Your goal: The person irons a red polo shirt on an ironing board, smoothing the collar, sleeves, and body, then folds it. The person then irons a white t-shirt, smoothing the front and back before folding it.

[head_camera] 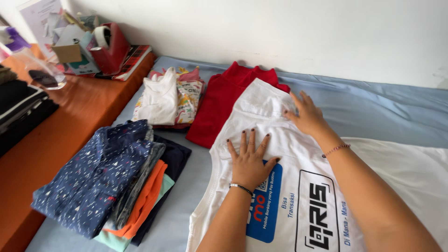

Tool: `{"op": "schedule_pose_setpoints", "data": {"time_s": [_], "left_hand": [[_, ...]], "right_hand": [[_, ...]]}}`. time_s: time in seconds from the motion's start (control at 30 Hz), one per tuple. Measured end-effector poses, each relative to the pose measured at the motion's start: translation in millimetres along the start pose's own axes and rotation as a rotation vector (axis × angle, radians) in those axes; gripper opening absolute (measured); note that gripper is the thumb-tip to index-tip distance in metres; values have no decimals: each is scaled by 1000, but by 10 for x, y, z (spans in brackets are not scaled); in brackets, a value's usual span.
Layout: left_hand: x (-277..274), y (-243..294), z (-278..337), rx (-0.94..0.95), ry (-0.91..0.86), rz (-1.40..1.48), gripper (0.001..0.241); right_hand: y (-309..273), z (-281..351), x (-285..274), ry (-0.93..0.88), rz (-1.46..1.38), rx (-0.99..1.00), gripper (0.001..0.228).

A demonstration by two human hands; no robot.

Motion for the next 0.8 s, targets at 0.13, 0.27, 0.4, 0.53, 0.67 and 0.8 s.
{"op": "schedule_pose_setpoints", "data": {"time_s": [0.13, 0.27, 0.4, 0.53, 0.67, 0.8], "left_hand": [[76, -29, -1, 71, 68, -104, 75], [154, -113, -41, 38, -9, -141, 74], [116, -170, -31, 28, -9, -161, 69], [151, -170, -50, -26, -69, -217, 66], [184, -215, -57, -58, -90, -243, 67], [208, -222, -57, -44, -76, -258, 67]], "right_hand": [[466, 1042, 36, -146, 344, -180, 75], [1379, 1812, -380, -92, 392, -125, 71], [2483, 2116, -1070, 130, 543, 318, 62], [2899, 2331, -1246, 375, 364, 670, 38], [2809, 2274, -1305, 427, 260, 698, 19], [2746, 2291, -1459, 605, 250, 817, 19]]}}
Point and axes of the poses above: each hand's wrist, its own z-axis away from the middle knuckle, its own x-axis out of the palm, y = z × x, the point moved 2 cm from there along -z, towards the middle knuckle
